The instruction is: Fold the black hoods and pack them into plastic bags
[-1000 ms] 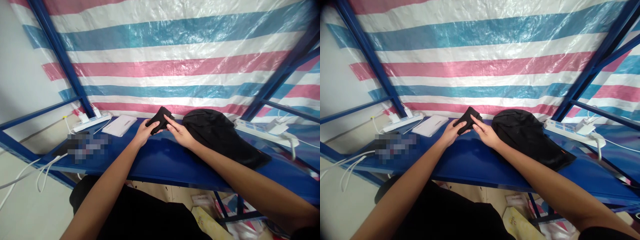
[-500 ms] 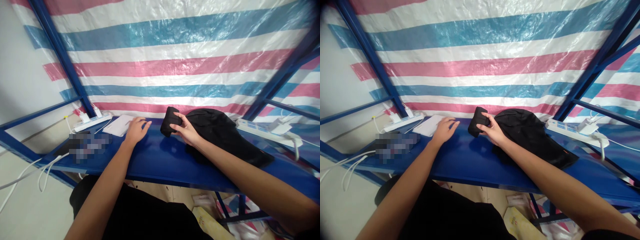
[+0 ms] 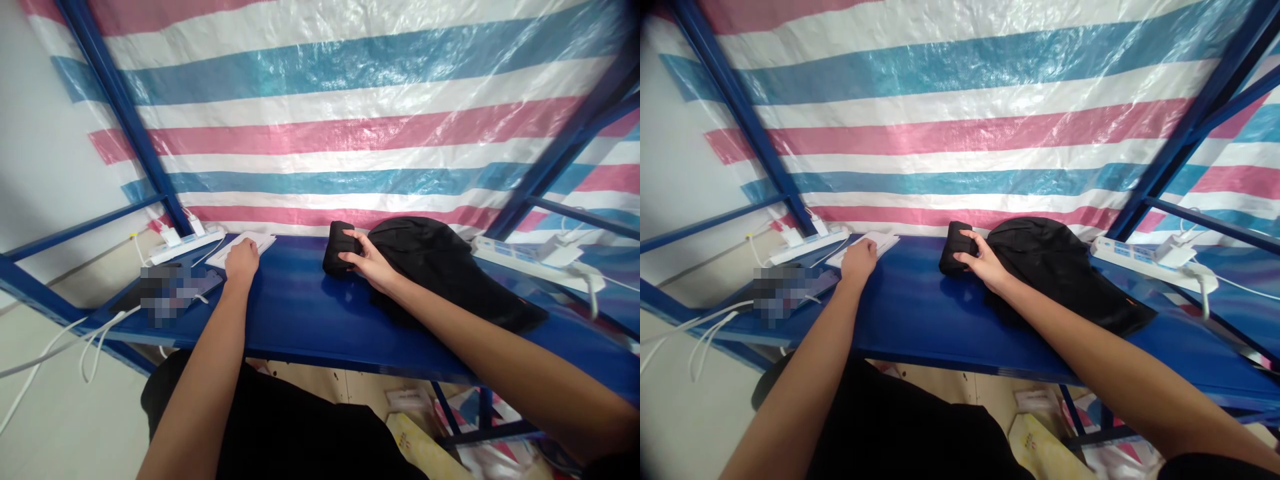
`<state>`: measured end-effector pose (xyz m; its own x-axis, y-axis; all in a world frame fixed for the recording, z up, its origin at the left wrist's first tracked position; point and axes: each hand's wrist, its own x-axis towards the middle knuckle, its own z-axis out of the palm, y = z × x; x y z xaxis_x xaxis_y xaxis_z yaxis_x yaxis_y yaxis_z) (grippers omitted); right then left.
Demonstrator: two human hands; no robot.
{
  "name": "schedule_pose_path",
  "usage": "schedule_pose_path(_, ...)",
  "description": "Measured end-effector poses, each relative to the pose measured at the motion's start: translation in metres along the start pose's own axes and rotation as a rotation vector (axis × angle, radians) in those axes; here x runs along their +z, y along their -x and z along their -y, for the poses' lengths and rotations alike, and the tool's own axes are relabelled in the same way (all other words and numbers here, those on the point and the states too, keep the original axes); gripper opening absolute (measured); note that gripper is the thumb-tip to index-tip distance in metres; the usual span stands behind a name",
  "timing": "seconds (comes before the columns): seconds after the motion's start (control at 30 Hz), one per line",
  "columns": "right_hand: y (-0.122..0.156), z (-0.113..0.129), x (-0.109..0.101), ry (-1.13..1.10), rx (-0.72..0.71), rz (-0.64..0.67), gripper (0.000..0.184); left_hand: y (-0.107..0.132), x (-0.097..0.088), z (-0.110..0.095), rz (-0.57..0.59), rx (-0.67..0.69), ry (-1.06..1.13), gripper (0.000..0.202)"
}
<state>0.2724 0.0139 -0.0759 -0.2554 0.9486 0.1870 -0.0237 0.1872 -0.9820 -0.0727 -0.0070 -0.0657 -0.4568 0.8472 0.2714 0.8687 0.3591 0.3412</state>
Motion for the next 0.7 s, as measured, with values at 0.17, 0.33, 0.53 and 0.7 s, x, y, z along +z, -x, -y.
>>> schedule_pose_path(0.17, 0.0003, 0.0005, 0.0001, 0.009, 0.004, 0.012, 0.072, -0.0003, -0.0020, 0.0036, -0.004, 0.012, 0.067, 0.035)
schedule_pose_path(0.33, 0.0014, 0.0034, 0.0017, 0.004, 0.007, 0.011, 0.074, -0.0031, -0.0019, 0.0063, -0.019, 0.008, 0.086, 0.035)
schedule_pose_path(0.53, 0.0020, 0.0045, 0.0026, 0.027, 0.004, 0.010, 0.074, -0.0052, 0.0001, 0.0084, -0.026, 0.032, 0.095, 0.038)
schedule_pose_path(0.7, 0.0009, 0.0016, 0.0014, 0.042, -0.007, 0.008, 0.073, -0.0024, 0.0000, 0.0050, -0.034, 0.015, 0.045, 0.035)
